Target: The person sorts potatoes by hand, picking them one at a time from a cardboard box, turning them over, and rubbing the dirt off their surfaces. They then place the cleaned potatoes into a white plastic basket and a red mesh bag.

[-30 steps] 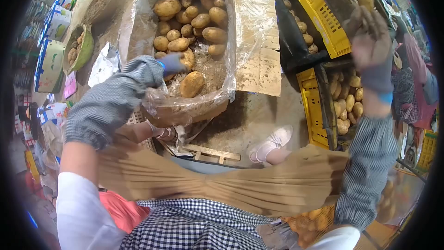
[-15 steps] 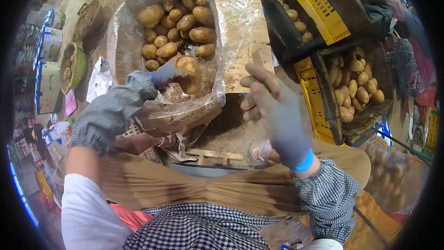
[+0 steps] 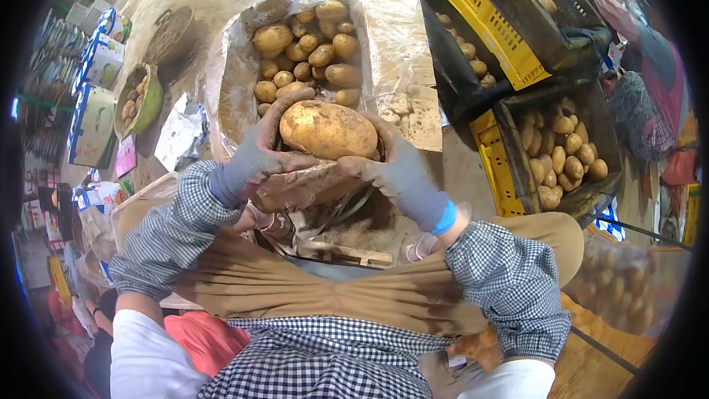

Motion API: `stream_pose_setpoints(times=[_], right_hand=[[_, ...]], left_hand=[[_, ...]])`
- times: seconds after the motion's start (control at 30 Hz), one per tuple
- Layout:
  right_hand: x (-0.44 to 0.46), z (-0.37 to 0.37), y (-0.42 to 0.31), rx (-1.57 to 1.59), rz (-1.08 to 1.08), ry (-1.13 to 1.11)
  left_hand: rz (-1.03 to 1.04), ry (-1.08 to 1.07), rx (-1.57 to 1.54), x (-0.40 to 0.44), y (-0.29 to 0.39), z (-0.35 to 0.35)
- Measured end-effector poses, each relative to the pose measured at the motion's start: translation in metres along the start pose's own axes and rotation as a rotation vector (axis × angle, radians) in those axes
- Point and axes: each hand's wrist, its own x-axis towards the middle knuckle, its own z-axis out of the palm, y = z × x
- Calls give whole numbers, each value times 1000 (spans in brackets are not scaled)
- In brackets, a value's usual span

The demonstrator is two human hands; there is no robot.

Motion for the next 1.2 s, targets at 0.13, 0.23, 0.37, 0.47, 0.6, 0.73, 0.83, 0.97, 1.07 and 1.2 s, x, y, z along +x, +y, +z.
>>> stream_pose_setpoints(times=[0.13,0.23,0.37,0.47,0.6,0.73,0.83,0.97,1.07,1.2], right_hand=[[-4,-2,-4,41,-6,13],[-4,-4,0,-79,-161,6],[-1,-12,11,-317,-320,90],[-3,-15,5,-683,-491,124],[-2,-14,4,-662,-501,101],[-2,-12,-1,-521,-441,104],[0,-17,5,-466,-483,64],[-7,-13,-18,-570,-471,123],[-6,-9,-21,-346,-487,195],[-10,3,-9,-502,-383,96]], left_hand=[[-27,1,-214,-13,-7,-2],[-175,-27,-572,-9,11,1],[28,2,-159,-8,2,15],[77,90,144,-5,-8,20],[-116,169,-274,-5,-23,0],[-130,32,-298,-6,-11,-2],[-99,-23,-305,-9,-12,2],[-261,-32,-883,-15,10,17],[-236,31,-809,-14,4,21],[-188,132,-698,-14,-12,29]])
